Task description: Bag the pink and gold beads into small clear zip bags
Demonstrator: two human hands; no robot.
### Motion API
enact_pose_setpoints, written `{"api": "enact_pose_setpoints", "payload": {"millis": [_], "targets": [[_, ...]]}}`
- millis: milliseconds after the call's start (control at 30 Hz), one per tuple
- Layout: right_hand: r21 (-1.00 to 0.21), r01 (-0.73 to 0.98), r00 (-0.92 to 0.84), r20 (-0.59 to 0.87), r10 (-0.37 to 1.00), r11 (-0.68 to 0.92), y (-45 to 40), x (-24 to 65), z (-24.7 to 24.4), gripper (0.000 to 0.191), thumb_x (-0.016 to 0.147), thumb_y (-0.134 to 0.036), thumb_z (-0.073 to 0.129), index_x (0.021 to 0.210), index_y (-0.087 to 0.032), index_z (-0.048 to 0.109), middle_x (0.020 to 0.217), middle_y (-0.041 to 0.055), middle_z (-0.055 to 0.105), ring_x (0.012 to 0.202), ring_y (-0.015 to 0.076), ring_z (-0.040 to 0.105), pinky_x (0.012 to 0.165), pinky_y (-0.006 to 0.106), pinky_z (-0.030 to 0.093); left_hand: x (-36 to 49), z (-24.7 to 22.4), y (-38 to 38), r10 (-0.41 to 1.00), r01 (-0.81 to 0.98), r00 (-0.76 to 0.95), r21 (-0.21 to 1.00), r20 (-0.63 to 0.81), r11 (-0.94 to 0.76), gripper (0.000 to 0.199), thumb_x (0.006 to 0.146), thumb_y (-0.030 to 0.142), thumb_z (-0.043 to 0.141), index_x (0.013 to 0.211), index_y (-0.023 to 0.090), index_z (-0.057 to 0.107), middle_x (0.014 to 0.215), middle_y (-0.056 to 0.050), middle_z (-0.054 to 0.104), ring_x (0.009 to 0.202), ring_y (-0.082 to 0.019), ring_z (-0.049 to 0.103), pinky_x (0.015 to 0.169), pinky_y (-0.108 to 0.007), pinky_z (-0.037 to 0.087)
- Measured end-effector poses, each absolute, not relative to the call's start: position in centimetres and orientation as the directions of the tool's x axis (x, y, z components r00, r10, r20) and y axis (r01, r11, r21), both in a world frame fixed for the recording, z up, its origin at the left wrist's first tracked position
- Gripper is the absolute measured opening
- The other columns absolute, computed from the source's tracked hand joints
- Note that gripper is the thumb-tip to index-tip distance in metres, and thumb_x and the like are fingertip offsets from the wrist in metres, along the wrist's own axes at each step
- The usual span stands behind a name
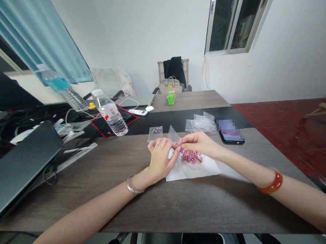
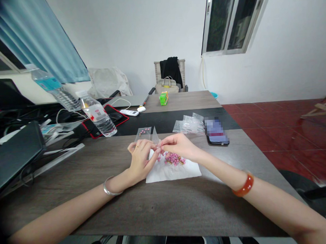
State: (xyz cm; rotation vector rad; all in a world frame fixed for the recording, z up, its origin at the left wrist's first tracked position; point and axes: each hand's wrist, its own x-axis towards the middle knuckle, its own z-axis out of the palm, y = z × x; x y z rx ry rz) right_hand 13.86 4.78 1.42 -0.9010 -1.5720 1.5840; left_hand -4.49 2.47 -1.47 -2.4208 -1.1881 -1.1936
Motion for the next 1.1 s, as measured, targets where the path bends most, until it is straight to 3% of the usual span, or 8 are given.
{"api": "enact_pose_setpoints", "payload": {"millis": [267,367,500,533,600,700,900,1100], "targets": [[-0.999,-0.016,-0.411,0.034,0.911,0.03,4.5,13.4,1.6,0.005,0.071,-0.02,0.07,0.075,-0.019,0.071,0.072,0.0002,0.07,0.065,0.0105,0.062,0.063,0.025,0.051,-4.5,-1.4,2.4,0.505,0.744,0.35,0.092,0.789,-0.661,0.012,0.09,0.018,0.049,0.082,0.022,0.058,0.083,-0.002,0.062,0.081,-0.021,0.052,0.079,-0.04,0.024],[-0.997,-0.009,-0.427,0.071,0.902,0.074,4.4,13.3,1.3,0.006,0.071,-0.019,0.069,0.077,-0.019,0.069,0.074,-0.0006,0.069,0.066,0.0102,0.061,0.065,0.026,0.051,-4.5,-1.3,2.2,0.509,0.745,0.368,0.08,0.778,-0.662,0.012,0.09,0.019,0.049,0.083,0.022,0.058,0.085,-0.003,0.062,0.082,-0.021,0.052,0.079,-0.04,0.024],[-0.99,0.059,-0.403,0.091,0.91,0.125,4.3,13.2,1.0,0.008,0.076,-0.026,0.066,0.071,-0.019,0.065,0.064,-0.0025,0.063,0.055,0.0087,0.054,0.056,0.024,0.045,-4.6,-1.3,2.0,0.433,0.734,0.406,-0.006,0.805,-0.679,0.007,0.091,0.025,0.05,0.092,0.023,0.057,0.096,-0.005,0.062,0.089,-0.022,0.054,0.082,-0.04,0.026],[-0.988,0.065,-0.404,0.104,0.909,0.142,4.3,13.2,1.0,0.01,0.075,-0.027,0.066,0.069,-0.018,0.064,0.062,-0.0027,0.061,0.055,0.0085,0.053,0.056,0.024,0.044,-4.6,-1.3,2.0,0.392,0.719,0.41,-0.028,0.824,-0.694,0.011,0.09,0.03,0.054,0.099,0.024,0.056,0.102,-0.006,0.062,0.094,-0.024,0.055,0.084,-0.04,0.027],[-0.984,0.064,-0.423,0.124,0.898,0.166,4.3,13.2,1.2,0.012,0.073,-0.027,0.068,0.067,-0.018,0.064,0.063,-0.0022,0.061,0.057,0.0086,0.053,0.057,0.024,0.043,-4.6,-1.3,2.1,0.324,0.677,0.412,-0.048,0.852,-0.735,0.038,0.086,0.04,0.061,0.117,0.023,0.049,0.117,-0.01,0.059,0.107,-0.027,0.054,0.09,-0.041,0.029],[-0.984,0.06,-0.45,0.122,0.885,0.166,4.4,13.2,1.5,0.01,0.07,-0.026,0.068,0.068,-0.017,0.065,0.067,-0.0005,0.064,0.061,0.0097,0.055,0.06,0.025,0.043,-4.6,-1.2,2.4,0.326,0.642,0.438,-0.039,0.838,-0.765,0.067,0.085,0.049,0.061,0.139,0.021,0.031,0.127,-0.014,0.057,0.119,-0.03,0.051,0.101,-0.044,0.025],[-0.986,0.06,-0.44,0.116,0.89,0.158,4.5,13.3,1.5,0.013,0.073,-0.029,0.068,0.07,-0.017,0.067,0.066,-0.0009,0.063,0.059,0.0089,0.052,0.057,0.024,0.041,-5.1,-1.3,3.0,0.43,0.691,0.466,-0.015,0.773,-0.722,0.08,0.083,0.063,0.057,0.145,0.022,0.029,0.118,-0.013,0.062,0.108,-0.029,0.057,0.108,-0.045,0.014],[-0.986,0.054,-0.469,0.113,0.876,0.157,4.5,13.4,1.8,0.014,0.071,-0.03,0.071,0.067,-0.017,0.066,0.063,-0.0018,0.061,0.058,0.0087,0.051,0.057,0.024,0.04,-5.7,-1.4,3.6,0.383,0.585,0.529,0.002,0.757,-0.811,0.089,0.084,0.057,0.06,0.153,0.021,0.016,0.116,-0.013,0.057,0.101,-0.027,0.054,0.091,-0.039,0.035]]}}
